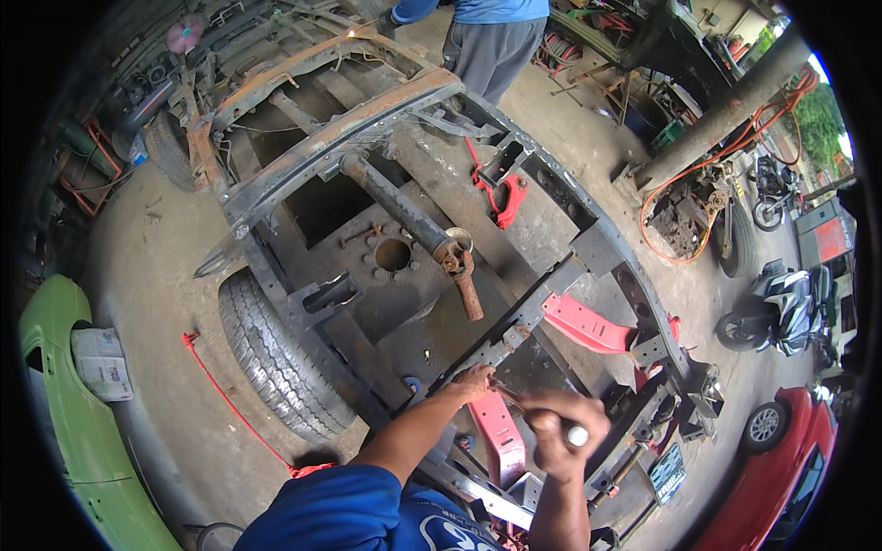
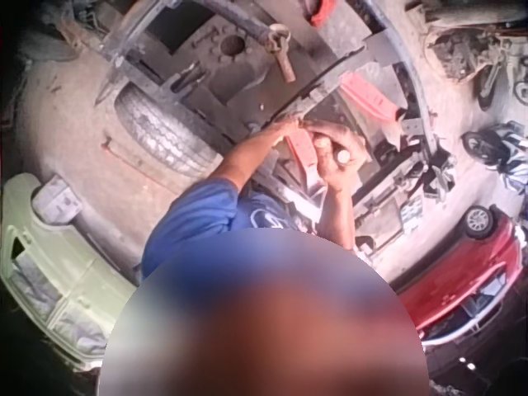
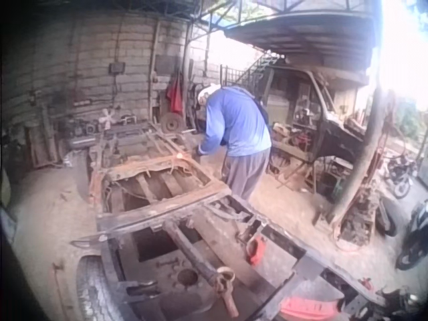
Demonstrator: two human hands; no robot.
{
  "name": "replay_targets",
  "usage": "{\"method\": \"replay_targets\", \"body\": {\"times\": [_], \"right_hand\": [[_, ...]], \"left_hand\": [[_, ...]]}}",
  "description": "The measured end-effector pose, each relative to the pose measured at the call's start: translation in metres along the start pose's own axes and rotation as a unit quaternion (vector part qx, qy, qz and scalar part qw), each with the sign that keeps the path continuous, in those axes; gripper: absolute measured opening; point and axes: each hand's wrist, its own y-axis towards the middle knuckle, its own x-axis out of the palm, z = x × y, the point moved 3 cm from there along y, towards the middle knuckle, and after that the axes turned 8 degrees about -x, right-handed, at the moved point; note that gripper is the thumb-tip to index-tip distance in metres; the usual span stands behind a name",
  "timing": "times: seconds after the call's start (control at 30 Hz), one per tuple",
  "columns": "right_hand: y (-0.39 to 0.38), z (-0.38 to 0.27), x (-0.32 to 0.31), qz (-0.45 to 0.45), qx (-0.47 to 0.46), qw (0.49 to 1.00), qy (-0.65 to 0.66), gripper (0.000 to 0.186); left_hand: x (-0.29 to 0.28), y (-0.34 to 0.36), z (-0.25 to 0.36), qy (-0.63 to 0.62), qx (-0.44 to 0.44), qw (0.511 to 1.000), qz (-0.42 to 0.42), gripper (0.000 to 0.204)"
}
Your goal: The person uses a metal rod to adjust and align red metal brackets on a car chassis frame. They walk around the workshop to retrieve tools and return to continue adjusting the brackets on the frame.
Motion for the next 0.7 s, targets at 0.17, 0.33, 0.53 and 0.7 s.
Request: {"method": "replay_targets", "body": {"times": [0.17,0.33,0.53,0.7], "right_hand": [[-0.04,-0.016,-0.04,0.174,-0.048,0.977,0.112,0.033],[-0.06,-0.036,-0.077,0.179,-0.094,0.975,0.087,0.03],[-0.117,-0.047,-0.115,0.201,-0.089,0.972,0.084,0.032],[-0.165,-0.029,-0.12,0.242,0.0,0.96,0.141,0.027]], "left_hand": [[0.003,0.011,-0.008,-0.006,0.036,0.998,0.047,0.029],[-0.011,0.0,0.013,0.108,-0.008,0.994,0.033,0.03],[-0.021,0.007,0.041,0.277,-0.013,0.958,0.066,0.041],[-0.01,0.013,0.043,0.451,0.029,0.889,0.077,0.031]]}}
